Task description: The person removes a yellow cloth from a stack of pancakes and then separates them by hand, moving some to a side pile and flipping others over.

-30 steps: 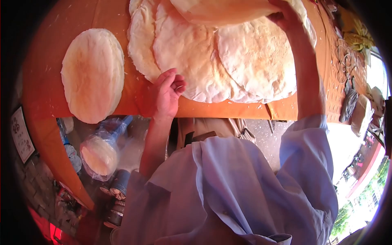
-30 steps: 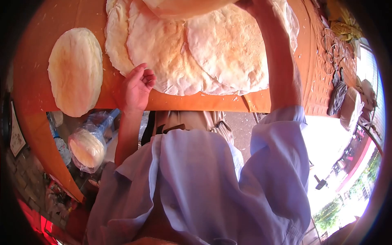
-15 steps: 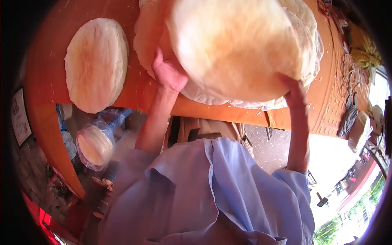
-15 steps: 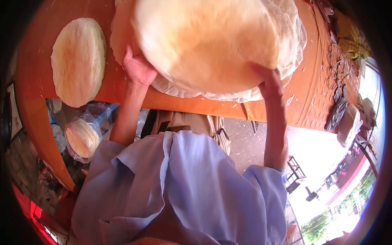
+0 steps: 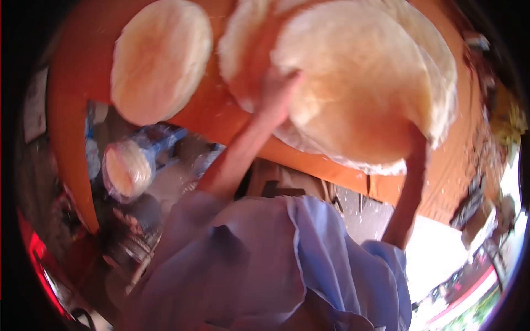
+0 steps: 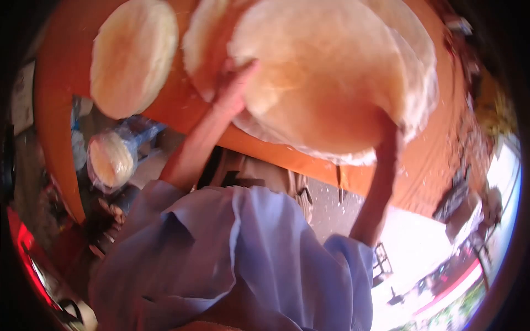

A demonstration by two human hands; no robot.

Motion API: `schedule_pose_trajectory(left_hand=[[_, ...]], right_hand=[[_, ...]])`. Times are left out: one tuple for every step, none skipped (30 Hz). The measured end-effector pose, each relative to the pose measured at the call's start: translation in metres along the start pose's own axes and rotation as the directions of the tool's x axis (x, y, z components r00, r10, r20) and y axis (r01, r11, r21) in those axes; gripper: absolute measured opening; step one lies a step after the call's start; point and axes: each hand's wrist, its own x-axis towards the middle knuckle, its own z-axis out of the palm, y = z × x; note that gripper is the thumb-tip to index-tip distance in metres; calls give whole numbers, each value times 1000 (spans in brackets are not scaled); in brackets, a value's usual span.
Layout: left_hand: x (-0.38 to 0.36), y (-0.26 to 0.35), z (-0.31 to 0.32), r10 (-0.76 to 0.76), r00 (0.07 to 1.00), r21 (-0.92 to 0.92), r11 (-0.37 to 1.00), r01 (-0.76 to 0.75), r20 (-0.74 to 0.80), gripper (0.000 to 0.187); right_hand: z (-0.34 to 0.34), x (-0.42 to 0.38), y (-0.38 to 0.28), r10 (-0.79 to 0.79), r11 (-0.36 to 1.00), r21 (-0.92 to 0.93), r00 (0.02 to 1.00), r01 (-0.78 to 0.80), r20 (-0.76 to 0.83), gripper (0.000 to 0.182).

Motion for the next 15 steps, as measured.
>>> schedule_pose_trajectory(left_hand=[[4, -9, -11, 52, 999, 60, 997, -51, -17, 28], [6, -6, -10, 19, 999, -22, 1000, -20, -50, 29], [3, 21, -5, -17, 1000, -21, 1000, 16, -24, 30], [2, 41, -5, -21, 999, 34, 999, 22, -29, 30], [-1, 59, -6, 8, 1000, 4, 1000, -8, -20, 30], [-2, 78, -8, 37, 999, -30, 999, -37, -4, 31], [-3, 101, -12, 77, 996, -31, 996, -78, -40, 31], [-5, 121, -28, 111, 991, -34, 993, -114, -79, 32], [3, 132, -53, 144, 985, -80, 985, -152, -96, 31], [-4, 163, -71, 220, 974, -163, 960, -225, -50, 29], [-6, 186, -96, 260, 962, -90, 959, -267, -86, 27], [-3, 203, -129, 289, 946, -92, 948, -304, -145, 27], [-10, 224, -150, 322, 921, -113, 929, -352, -220, 27], [-13, 239, -178, 404, 868, -48, 899, -435, -290, 30], [-11, 251, -217, 455, 858, -34, 879, -476, -239, 34]], right_hand=[[-11, 2, -5, -28, 998, 55, 999, 26, 44, 29], [-4, -8, -34, -90, 992, -91, 996, 89, -8, 36], [6, -19, -67, -131, 991, 2, 990, 131, 52, 43], [21, -28, -101, -148, 980, -148, 986, 135, -79, 41], [-7, -3, -105, -259, 958, -134, 966, 254, -20, 45], [-5, -1, -125, -311, 945, -112, 950, 308, -14, 44], [13, -4, -145, -353, 933, -62, 935, 354, 19, 42], [40, -8, -161, -383, 923, -14, 921, 384, 70, 40], [72, -13, -174, -403, 915, 36, 906, 402, 128, 39], [109, -20, -185, -419, 908, 87, 887, 410, 195, 38], [149, -27, -193, -429, 903, 135, 863, 407, 267, 36], [192, -37, -199, -434, 901, 177, 833, 396, 345, 35], [237, -47, -201, -438, 899, 198, 790, 390, 430, 35], [282, -57, -201, -441, 896, 208, 738, 392, 510, 34], [323, -68, -196, -447, 886, 185, 674, 426, 588, 32]])
